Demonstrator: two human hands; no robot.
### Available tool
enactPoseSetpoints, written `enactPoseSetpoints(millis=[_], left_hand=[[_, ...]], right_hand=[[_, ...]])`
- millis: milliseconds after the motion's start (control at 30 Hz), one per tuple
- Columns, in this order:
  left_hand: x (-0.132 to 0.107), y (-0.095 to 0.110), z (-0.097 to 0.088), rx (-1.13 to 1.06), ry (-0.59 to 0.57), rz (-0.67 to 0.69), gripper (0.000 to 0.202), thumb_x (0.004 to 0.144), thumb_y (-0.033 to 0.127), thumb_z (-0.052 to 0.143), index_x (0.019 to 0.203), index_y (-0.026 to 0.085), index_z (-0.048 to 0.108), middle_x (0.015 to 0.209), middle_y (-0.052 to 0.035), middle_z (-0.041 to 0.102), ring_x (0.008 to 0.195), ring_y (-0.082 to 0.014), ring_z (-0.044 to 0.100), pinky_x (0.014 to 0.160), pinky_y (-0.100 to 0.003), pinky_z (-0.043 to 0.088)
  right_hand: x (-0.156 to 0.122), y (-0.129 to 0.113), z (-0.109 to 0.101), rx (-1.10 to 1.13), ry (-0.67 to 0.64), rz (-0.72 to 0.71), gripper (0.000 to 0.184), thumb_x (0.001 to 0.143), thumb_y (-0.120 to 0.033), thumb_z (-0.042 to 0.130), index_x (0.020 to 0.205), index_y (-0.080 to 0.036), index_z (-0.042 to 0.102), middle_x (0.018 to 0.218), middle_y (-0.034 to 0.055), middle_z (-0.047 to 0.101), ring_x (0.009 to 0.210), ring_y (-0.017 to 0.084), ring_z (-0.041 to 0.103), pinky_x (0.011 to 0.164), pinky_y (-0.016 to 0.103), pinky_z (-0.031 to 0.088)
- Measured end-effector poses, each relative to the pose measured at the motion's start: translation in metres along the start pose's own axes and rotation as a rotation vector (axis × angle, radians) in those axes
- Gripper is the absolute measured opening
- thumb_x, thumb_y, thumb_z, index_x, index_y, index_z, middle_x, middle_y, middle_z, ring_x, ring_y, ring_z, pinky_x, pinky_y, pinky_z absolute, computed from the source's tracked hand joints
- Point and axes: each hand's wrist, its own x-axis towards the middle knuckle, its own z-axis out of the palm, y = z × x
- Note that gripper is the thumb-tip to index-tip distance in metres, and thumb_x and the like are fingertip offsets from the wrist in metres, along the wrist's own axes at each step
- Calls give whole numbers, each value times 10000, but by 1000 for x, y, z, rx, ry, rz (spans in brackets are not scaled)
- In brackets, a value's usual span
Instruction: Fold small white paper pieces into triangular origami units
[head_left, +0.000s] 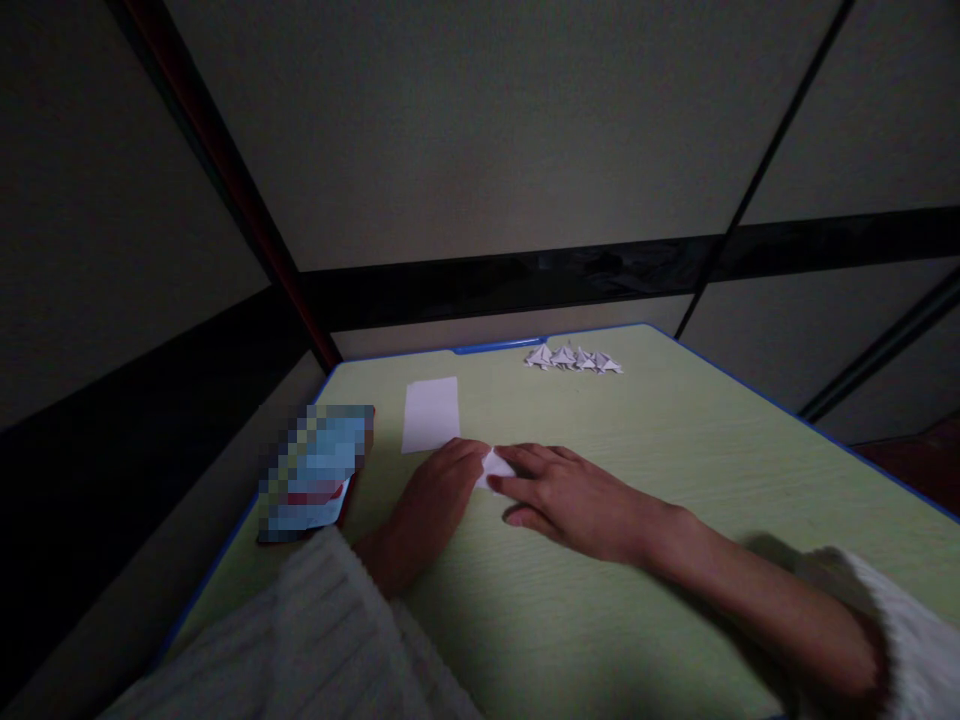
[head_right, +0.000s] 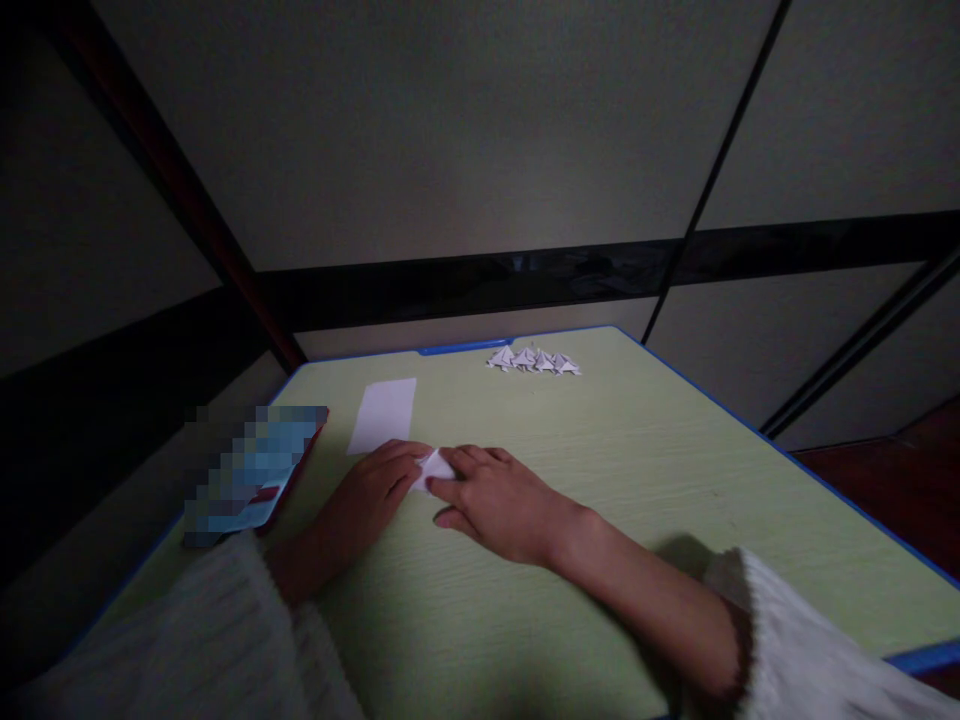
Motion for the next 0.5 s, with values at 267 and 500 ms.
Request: enactPoseSetpoints(millis=[267, 500], left_hand=[[-1, -2, 1, 39, -67, 10, 235, 753, 45, 370, 903, 100, 542, 916, -92, 608, 868, -161, 538, 810, -320, 438], [-1, -6, 5, 33, -72, 2, 229, 769, 64, 341, 888, 100, 533, 922, -91, 595, 891, -158, 522, 824, -326, 432]], right_hand=[[1, 0, -1, 2, -11, -1, 362, 814, -351, 345, 1132, -203, 434, 1195, 124, 402, 1108, 231, 351, 868, 411, 329], [1, 0, -1, 7, -2, 1, 357, 811, -348, 352, 1123, -200, 445, 1186, 127, 402, 1105, 234, 351, 870, 413, 326]])
